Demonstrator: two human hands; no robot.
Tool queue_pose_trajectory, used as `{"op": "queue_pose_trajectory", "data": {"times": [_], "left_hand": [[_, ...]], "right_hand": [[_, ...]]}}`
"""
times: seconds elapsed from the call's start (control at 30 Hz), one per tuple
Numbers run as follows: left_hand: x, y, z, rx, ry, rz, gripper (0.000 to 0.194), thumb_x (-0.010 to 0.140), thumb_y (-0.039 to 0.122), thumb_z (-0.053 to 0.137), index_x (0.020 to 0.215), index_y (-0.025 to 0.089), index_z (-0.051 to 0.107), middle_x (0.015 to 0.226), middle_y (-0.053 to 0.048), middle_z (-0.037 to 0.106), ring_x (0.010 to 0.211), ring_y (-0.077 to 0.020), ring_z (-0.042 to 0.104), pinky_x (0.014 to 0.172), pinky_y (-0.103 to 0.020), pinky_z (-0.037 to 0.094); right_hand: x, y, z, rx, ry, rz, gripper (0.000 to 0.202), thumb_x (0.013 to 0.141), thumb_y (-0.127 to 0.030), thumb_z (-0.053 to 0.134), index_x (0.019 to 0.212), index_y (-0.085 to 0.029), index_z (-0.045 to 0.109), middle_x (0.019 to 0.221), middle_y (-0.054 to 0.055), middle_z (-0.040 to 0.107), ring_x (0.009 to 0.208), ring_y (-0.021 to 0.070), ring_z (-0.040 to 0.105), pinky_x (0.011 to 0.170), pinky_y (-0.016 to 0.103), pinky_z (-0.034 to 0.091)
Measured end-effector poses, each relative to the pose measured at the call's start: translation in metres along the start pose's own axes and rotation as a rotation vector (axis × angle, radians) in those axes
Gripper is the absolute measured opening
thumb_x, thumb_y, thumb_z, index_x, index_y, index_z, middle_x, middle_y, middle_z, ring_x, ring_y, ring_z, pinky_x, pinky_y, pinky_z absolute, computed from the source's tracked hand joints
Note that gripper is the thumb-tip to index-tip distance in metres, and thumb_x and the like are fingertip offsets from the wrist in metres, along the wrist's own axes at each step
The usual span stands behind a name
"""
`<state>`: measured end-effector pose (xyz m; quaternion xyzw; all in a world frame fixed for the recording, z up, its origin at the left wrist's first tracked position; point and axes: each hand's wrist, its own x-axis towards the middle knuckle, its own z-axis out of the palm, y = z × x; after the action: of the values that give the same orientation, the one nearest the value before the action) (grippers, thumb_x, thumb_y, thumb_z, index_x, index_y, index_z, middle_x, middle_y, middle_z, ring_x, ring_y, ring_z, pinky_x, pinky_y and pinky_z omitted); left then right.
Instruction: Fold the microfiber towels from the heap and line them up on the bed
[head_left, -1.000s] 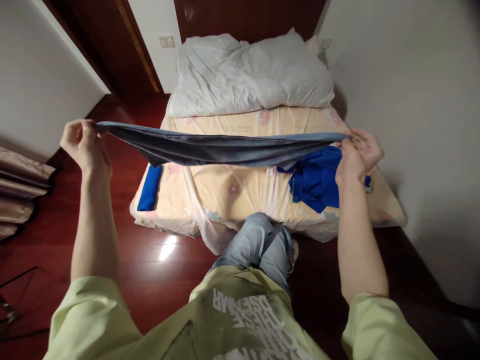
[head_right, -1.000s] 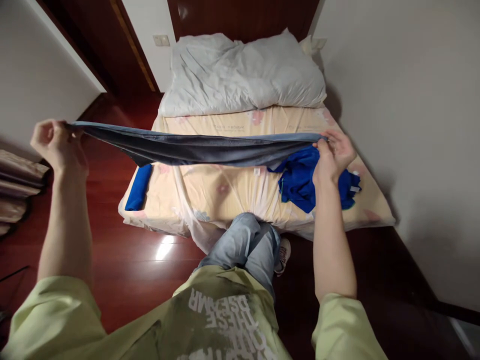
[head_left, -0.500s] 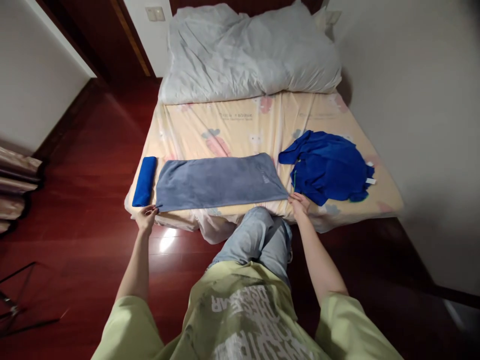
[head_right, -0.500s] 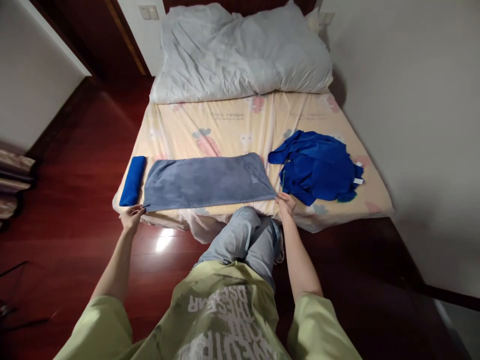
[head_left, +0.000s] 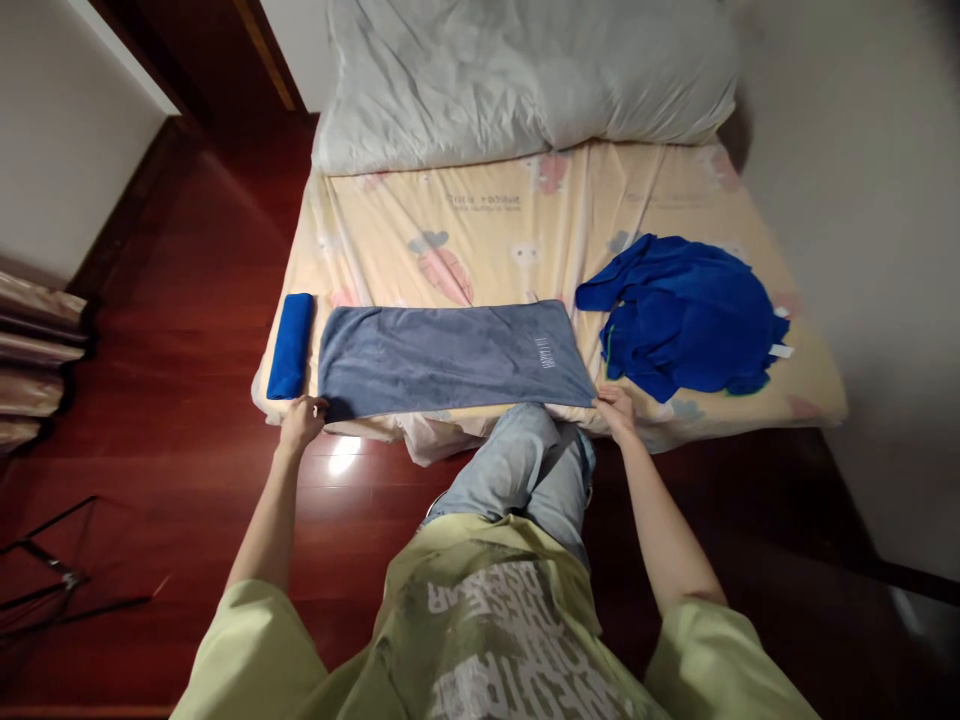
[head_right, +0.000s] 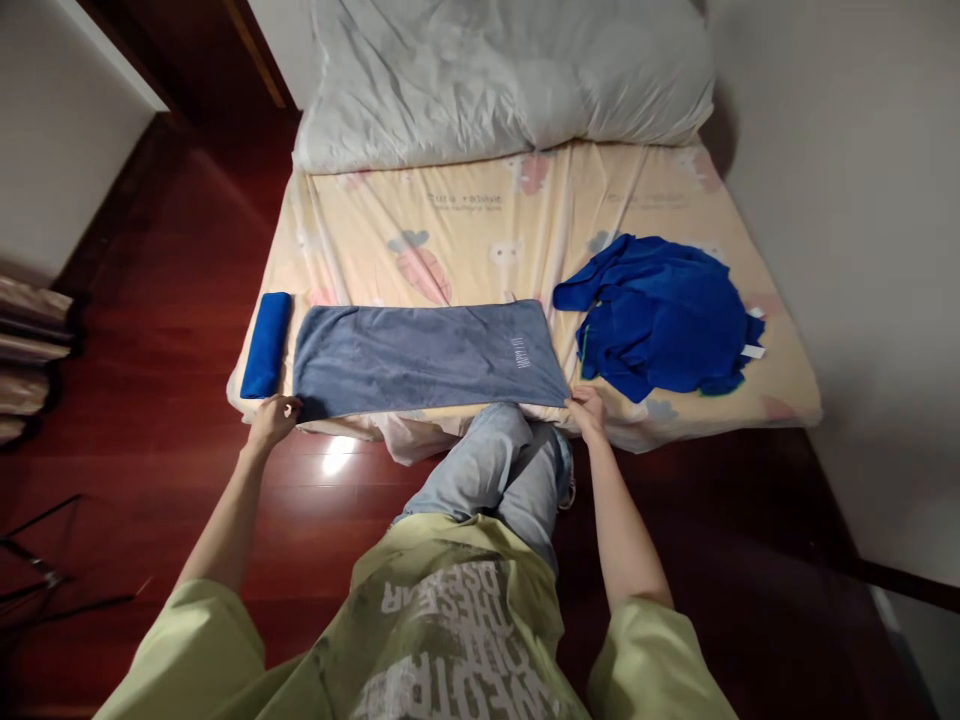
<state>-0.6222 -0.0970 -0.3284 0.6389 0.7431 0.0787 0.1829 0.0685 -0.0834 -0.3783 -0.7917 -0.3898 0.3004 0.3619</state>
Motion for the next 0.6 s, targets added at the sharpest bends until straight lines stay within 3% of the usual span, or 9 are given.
{"op": "queue_pose_trajectory", "data": {"times": [0.1, 0.27, 0.43, 0.6], "left_hand": [[0.018, 0.001, -0.004, 0.075, 0.039, 0.075, 0.033, 0.08, 0.028, 0.05, 0.099, 0.015, 0.075, 0.106, -0.016, 0.071, 0.105, -0.0317, 0.064, 0.102, -0.045, 0.049], [0.067, 0.013, -0.007, 0.105, 0.058, 0.139, 0.042, 0.085, 0.031, 0.05, 0.117, 0.013, 0.069, 0.121, -0.017, 0.067, 0.119, -0.0323, 0.058, 0.109, -0.046, 0.043], [0.126, 0.036, -0.014, 0.141, 0.033, 0.178, 0.047, 0.088, 0.027, 0.05, 0.13, 0.011, 0.062, 0.131, -0.015, 0.063, 0.128, -0.0283, 0.053, 0.115, -0.043, 0.038], [0.185, 0.052, -0.018, 0.167, -0.014, 0.126, 0.054, 0.09, 0.023, 0.046, 0.14, 0.002, 0.052, 0.139, -0.018, 0.058, 0.129, -0.0256, 0.053, 0.116, -0.048, 0.036]], "right_hand": [[0.012, -0.009, 0.004, -0.078, 0.024, -0.031, 0.026, 0.06, -0.026, 0.068, 0.085, -0.019, 0.064, 0.089, 0.008, 0.075, 0.091, 0.0277, 0.072, 0.089, 0.043, 0.059], [0.048, -0.037, 0.024, -0.201, -0.079, -0.155, 0.042, 0.07, -0.03, 0.065, 0.11, -0.015, 0.066, 0.098, 0.013, 0.075, 0.094, 0.029, 0.072, 0.092, 0.045, 0.057], [0.096, -0.072, 0.055, -0.414, -0.031, -0.4, 0.043, 0.082, -0.036, 0.06, 0.12, -0.017, 0.064, 0.12, 0.017, 0.069, 0.119, 0.0334, 0.061, 0.11, 0.056, 0.044], [0.148, -0.095, 0.096, -0.369, -0.156, -0.471, 0.049, 0.092, -0.041, 0.054, 0.134, -0.017, 0.056, 0.135, 0.016, 0.062, 0.13, 0.0314, 0.055, 0.116, 0.055, 0.039]]}}
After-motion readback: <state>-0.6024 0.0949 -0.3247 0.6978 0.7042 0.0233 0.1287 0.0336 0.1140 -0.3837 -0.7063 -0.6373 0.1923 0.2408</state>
